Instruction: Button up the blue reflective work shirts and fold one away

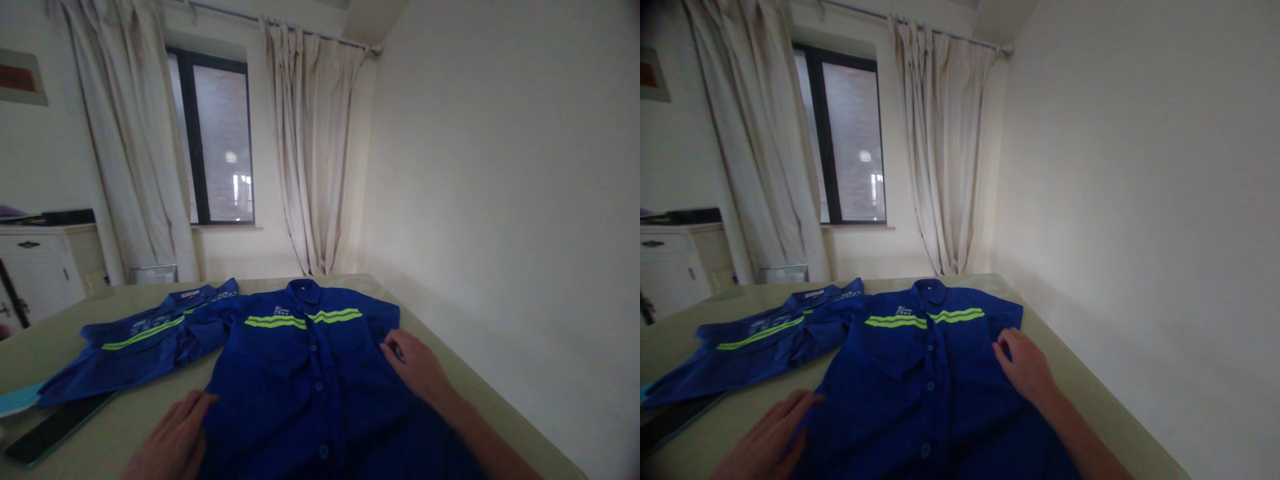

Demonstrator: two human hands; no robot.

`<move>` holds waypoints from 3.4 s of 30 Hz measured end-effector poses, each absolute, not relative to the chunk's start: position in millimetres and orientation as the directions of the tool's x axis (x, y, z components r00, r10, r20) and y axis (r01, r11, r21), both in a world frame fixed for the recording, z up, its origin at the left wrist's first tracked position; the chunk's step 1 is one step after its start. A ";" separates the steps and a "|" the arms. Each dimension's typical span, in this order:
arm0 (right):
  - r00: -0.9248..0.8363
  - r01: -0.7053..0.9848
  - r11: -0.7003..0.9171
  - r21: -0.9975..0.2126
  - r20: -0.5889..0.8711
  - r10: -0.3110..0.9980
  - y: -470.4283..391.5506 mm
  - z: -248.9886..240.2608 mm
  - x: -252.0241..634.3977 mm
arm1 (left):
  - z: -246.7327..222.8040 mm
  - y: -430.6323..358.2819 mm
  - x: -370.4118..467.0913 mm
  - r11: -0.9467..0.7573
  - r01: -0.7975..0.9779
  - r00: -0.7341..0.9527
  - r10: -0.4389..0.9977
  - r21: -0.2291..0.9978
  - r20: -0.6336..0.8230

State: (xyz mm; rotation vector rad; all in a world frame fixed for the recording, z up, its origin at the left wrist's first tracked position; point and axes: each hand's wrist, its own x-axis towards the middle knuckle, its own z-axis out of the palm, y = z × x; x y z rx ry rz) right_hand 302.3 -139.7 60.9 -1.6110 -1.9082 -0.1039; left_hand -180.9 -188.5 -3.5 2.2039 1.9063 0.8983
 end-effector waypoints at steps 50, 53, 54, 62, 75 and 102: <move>0.033 0.647 0.345 -0.680 0.477 0.878 5.0 -26.9 153.5 | -8.0 -12.7 16.7 -0.226 0.838 0.080 0.951 0.497 0.297; 0.035 0.637 0.351 -0.686 0.481 0.876 2.3 -21.7 151.8 | -12.6 -9.0 17.6 -0.264 0.817 0.092 0.937 0.512 0.337; 0.029 0.627 0.366 -0.688 0.490 0.871 1.6 -19.8 151.6 | -14.0 -8.1 17.7 -0.278 0.808 0.096 0.932 0.519 0.350; -0.008 0.467 0.474 -0.747 0.532 0.847 10.2 -23.9 158.4 | -15.1 -6.6 15.2 -0.329 0.734 0.098 0.917 0.594 0.388; -0.069 0.506 0.451 -0.735 0.487 0.871 9.9 -23.7 160.9 | -17.7 1.1 11.5 -0.290 0.496 0.023 0.947 0.818 0.322; 0.028 0.263 0.270 -0.926 0.287 0.957 26.5 -30.1 161.3 | -6.0 -8.6 12.2 -0.271 0.763 0.111 0.949 0.586 0.294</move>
